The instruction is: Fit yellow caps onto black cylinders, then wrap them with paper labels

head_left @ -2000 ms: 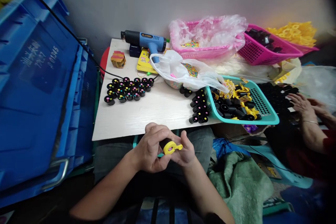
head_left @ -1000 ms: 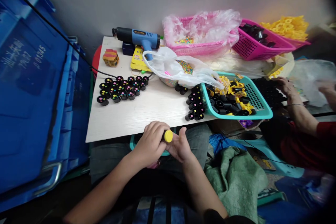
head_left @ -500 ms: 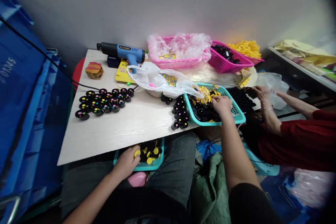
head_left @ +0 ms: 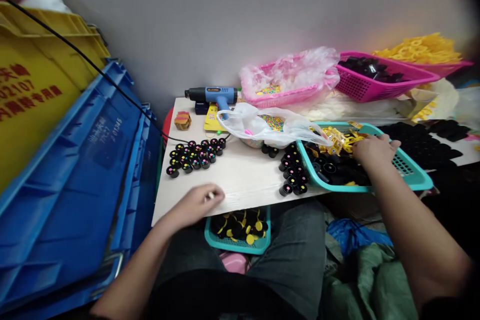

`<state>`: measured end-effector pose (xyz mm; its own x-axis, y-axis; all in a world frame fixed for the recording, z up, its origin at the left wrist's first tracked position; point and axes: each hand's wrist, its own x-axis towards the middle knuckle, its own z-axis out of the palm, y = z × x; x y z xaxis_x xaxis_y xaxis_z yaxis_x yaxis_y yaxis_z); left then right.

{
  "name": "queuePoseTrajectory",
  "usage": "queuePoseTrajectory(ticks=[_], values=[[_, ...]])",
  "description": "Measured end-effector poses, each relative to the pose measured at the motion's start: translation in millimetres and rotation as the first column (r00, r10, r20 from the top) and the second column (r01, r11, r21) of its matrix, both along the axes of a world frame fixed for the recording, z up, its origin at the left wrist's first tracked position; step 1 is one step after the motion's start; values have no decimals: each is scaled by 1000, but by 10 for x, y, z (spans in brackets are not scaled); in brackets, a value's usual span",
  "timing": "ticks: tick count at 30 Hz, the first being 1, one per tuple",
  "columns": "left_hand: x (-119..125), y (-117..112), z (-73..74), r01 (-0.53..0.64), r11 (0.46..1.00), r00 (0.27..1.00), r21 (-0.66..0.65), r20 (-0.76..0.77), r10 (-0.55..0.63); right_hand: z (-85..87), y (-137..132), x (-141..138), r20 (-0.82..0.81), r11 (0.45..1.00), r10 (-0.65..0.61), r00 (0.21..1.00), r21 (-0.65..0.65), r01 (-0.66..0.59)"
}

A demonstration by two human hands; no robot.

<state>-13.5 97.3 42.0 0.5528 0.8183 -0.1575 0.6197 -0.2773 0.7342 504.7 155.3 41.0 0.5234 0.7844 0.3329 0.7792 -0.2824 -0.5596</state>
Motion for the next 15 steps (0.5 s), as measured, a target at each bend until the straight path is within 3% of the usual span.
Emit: queuePoseTrajectory(ticks=[2,5,7,11,13,15], values=[[110,446,132,-110,922,964,370,-184,189,41,-104,-57,38,1000,11,999,17,-12],[349,1052,107,-192,857,910,478,-241,338,103,-296,-226,141,1000,3,990,2,-3],[506,1318,23,-214,838,881,501,-271,388,141,-476,-393,92,996,5,996,83,-13],[689,1521,-64,-235,825,847,514,-308,433,175,-921,-785,-258,965,61,964,263,10],[714,1503,-26,-237,824,851,514,-299,432,172,-1109,-989,-436,947,133,890,320,15],[720,1403,45,-231,828,872,511,-270,409,155,-1232,-1217,-615,936,212,760,352,23]])
